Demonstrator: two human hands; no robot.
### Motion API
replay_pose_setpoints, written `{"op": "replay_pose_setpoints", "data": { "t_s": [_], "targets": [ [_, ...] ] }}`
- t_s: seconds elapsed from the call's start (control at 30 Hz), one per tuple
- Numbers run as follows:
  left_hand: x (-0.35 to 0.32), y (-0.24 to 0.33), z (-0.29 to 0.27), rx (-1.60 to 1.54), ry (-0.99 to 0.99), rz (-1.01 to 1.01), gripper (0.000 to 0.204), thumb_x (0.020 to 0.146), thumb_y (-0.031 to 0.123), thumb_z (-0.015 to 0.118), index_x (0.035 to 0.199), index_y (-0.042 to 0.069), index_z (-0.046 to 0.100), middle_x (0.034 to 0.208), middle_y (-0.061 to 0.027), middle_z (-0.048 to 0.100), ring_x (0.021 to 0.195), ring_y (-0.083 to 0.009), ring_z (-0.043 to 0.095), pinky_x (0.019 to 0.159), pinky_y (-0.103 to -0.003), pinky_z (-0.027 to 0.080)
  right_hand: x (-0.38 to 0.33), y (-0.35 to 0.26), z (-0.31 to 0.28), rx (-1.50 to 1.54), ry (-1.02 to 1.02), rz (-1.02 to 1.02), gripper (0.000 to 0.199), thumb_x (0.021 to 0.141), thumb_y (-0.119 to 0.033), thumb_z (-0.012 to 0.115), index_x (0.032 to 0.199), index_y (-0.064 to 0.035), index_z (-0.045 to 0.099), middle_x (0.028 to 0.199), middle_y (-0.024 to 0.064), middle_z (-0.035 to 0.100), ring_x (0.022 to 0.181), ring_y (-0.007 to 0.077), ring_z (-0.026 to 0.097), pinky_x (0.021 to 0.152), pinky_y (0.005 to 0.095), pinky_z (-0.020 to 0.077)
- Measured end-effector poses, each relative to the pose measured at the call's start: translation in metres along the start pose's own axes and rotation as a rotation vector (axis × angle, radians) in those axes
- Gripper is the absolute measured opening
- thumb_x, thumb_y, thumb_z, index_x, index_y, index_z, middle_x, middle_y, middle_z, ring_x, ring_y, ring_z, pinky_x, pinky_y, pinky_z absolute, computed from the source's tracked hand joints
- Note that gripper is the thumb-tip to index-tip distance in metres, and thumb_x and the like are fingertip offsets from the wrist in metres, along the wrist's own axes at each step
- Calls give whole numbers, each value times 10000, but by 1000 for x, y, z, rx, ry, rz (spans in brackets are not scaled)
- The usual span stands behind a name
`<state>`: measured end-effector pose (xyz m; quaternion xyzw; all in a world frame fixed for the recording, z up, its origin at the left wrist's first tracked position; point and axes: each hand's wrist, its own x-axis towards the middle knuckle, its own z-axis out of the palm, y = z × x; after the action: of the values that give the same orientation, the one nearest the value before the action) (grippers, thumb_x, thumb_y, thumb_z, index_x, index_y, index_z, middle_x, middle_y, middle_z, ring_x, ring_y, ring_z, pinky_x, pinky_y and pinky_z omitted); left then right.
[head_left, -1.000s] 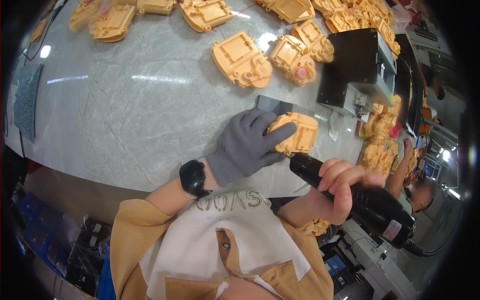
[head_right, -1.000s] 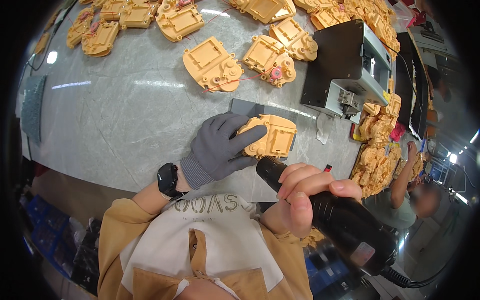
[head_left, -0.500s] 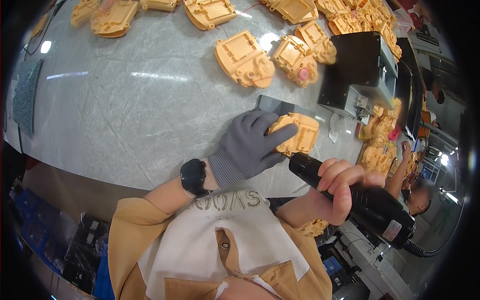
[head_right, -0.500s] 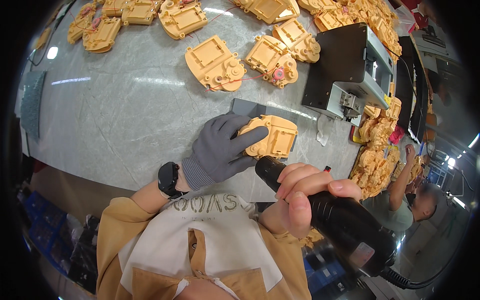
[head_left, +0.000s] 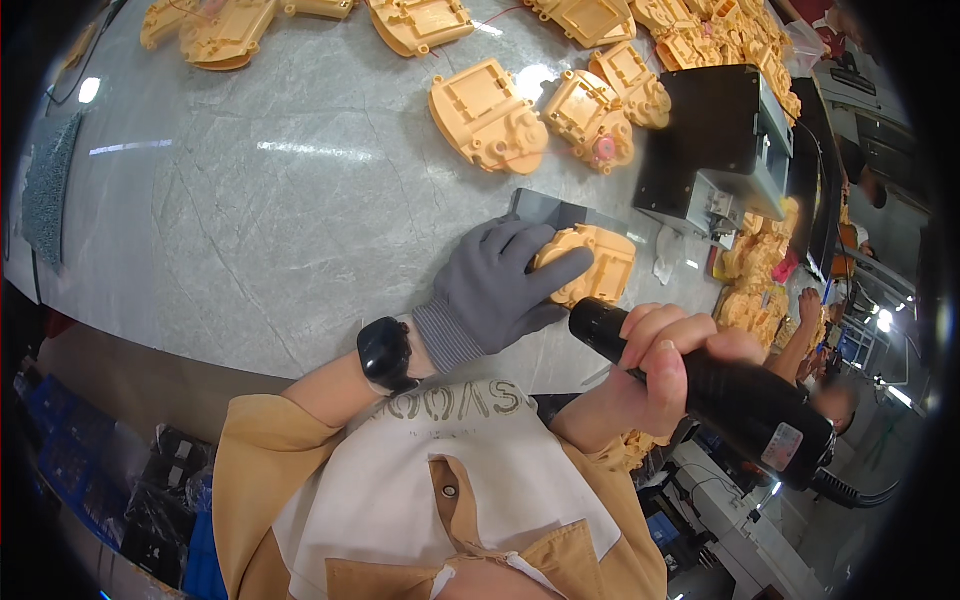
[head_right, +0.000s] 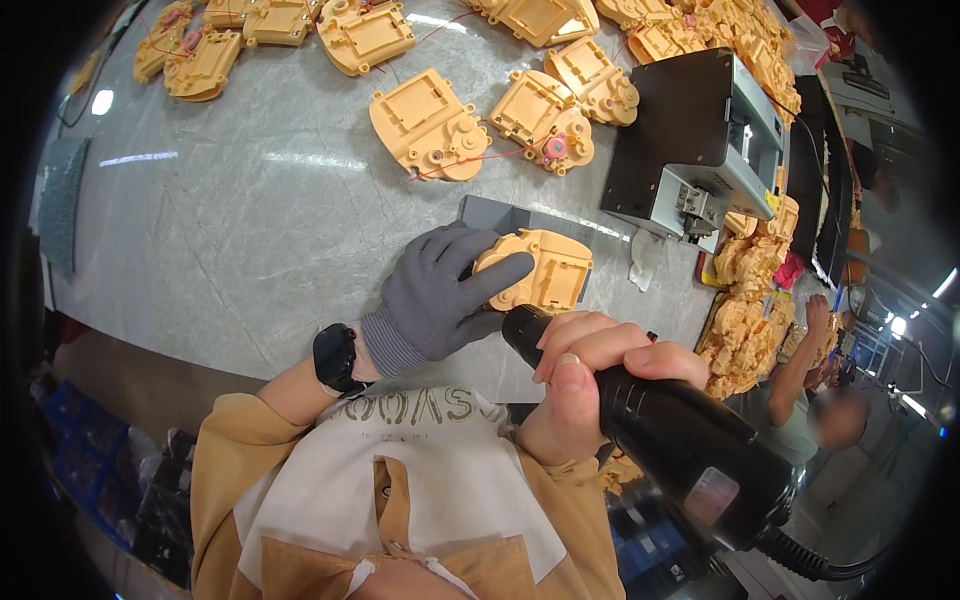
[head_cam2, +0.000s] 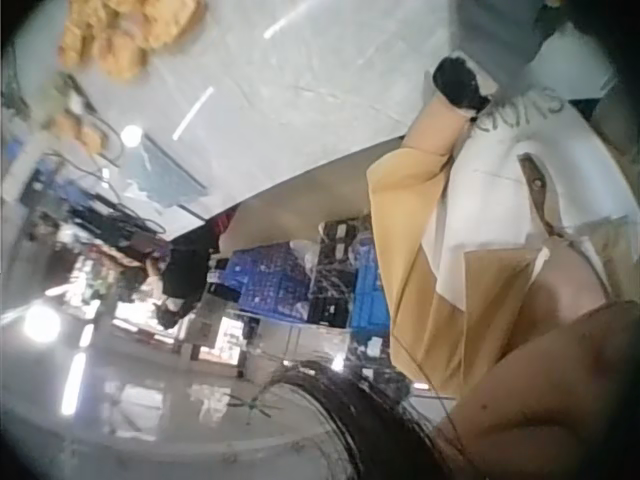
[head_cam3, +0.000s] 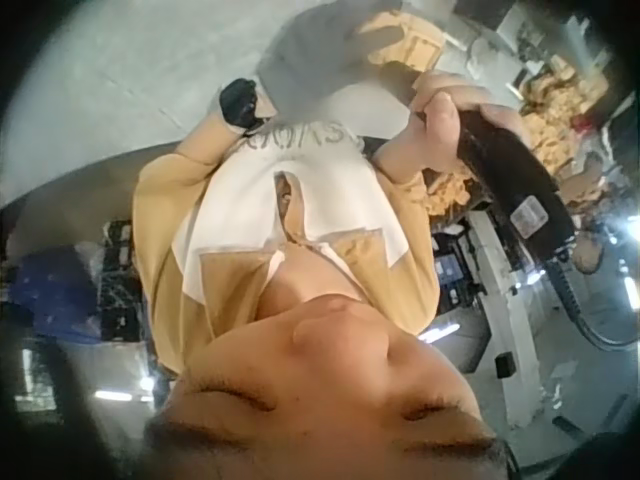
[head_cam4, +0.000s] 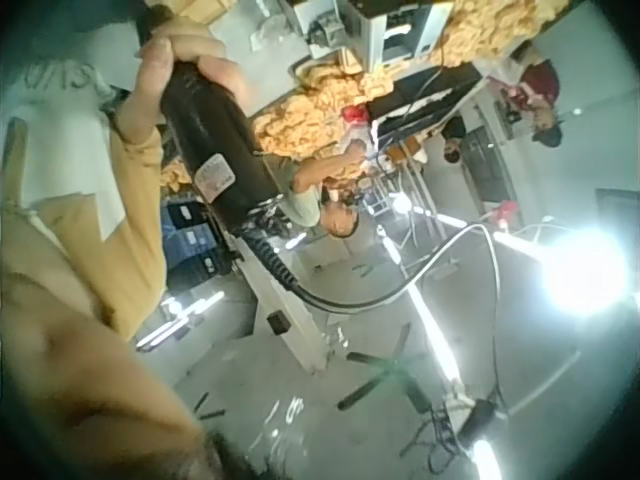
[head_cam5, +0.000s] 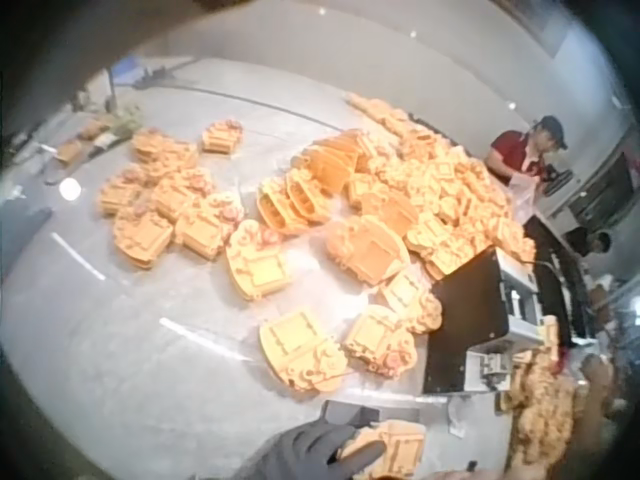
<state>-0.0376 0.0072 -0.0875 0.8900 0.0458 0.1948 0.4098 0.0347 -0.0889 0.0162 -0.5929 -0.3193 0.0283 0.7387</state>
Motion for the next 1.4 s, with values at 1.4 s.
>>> {"op": "replay_pose_setpoints", "data": {
  "t_s": [1.4],
  "targets": [
    [60,9,-31,21,-235,170,915,545,373,791,1290,57,364,1214,-141,468,1129,-343,440,969,-434,341,51,-13,-113,135,283,-232,427,727,37,506,1122,-46,367,610,48,466,475,148,457,519,316,419]
  ]
}}
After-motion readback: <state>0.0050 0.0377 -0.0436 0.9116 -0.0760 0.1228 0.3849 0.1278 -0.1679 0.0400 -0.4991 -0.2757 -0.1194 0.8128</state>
